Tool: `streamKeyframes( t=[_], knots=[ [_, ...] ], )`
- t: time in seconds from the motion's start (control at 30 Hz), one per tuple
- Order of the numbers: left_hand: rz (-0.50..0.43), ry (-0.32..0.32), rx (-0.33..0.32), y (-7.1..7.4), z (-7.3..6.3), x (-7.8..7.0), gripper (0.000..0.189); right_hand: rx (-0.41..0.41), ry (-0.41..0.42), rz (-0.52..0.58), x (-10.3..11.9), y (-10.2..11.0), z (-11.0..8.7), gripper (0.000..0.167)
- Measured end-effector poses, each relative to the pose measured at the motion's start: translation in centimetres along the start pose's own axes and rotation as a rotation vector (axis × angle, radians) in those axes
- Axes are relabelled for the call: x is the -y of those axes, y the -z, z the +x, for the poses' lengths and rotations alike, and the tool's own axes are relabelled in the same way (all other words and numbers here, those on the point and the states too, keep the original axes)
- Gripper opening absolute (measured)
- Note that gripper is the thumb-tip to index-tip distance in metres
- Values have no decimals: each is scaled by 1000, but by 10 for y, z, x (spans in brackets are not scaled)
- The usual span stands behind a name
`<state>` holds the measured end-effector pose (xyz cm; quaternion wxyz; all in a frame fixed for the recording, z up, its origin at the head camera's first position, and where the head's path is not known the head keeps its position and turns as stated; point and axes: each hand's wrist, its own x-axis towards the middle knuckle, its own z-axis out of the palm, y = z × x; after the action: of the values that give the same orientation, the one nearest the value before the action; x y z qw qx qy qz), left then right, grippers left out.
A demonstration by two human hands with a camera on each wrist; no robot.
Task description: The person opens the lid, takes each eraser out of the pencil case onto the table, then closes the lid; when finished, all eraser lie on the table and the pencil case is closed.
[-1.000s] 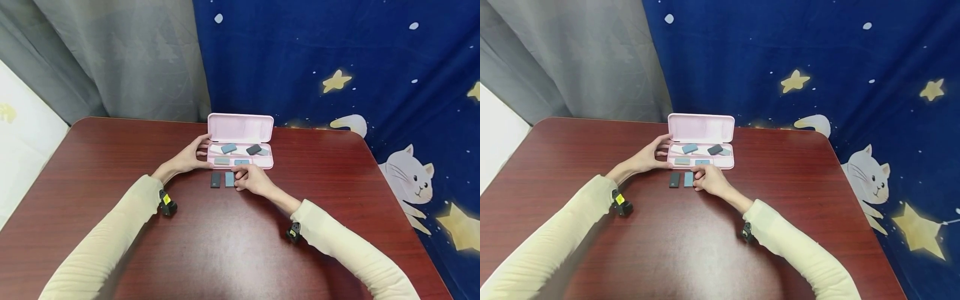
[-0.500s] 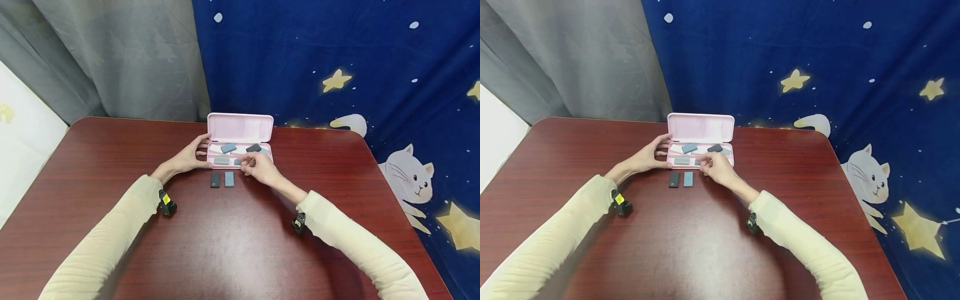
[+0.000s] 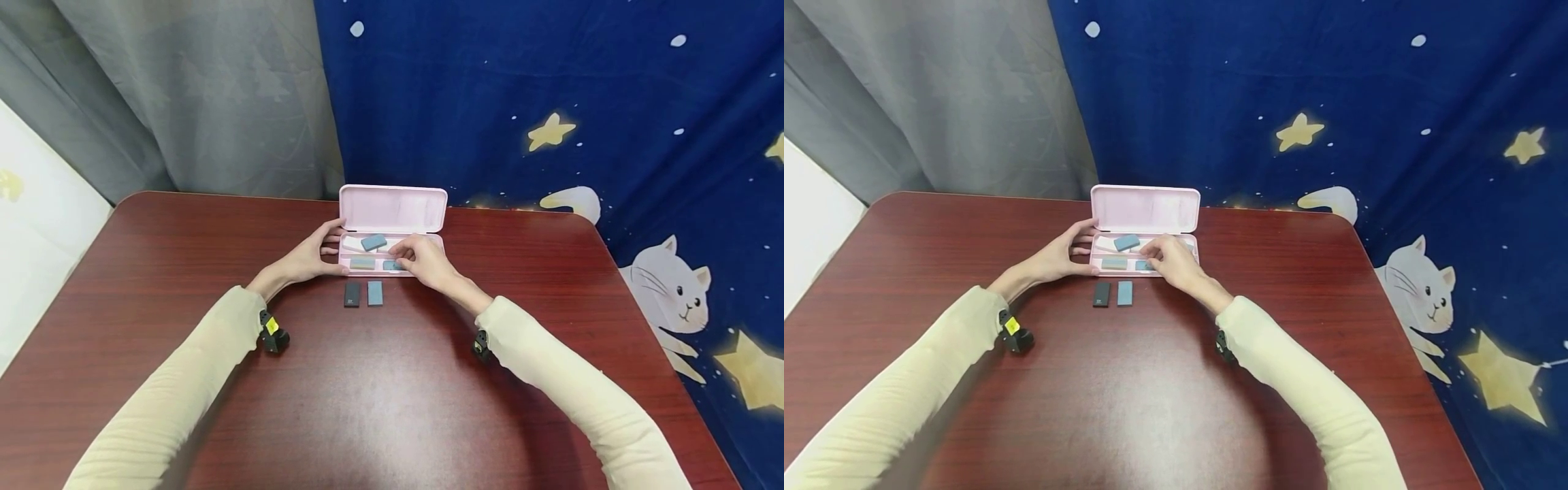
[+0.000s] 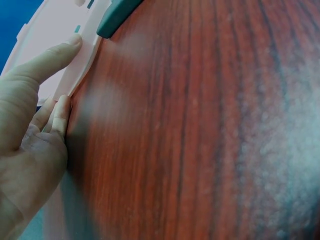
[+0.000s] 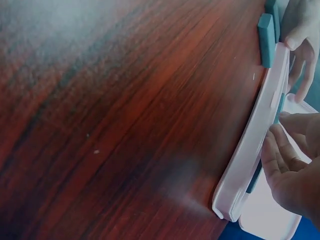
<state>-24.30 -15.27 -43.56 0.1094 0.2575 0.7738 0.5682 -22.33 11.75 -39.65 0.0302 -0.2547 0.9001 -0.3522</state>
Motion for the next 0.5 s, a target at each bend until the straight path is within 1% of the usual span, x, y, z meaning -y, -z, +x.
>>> streamKeyframes(
  t=[0.13, 0.2, 0.37, 0.5],
  knots=[
    [-2, -11, -5, 0, 0, 2, 99, 40, 54, -108, 1, -2, 3, 19],
    [-1, -11, -6, 0, 0, 2, 99, 40, 74, -153, 1, -2, 4, 18],
    [4, -2, -4, -1, 0, 3, 100, 18, 85, -206, -1, -3, 5, 14],
    [12, 1, -7, 0, 0, 4, 100, 46, 127, -276, 0, -4, 6, 14]
  ],
)
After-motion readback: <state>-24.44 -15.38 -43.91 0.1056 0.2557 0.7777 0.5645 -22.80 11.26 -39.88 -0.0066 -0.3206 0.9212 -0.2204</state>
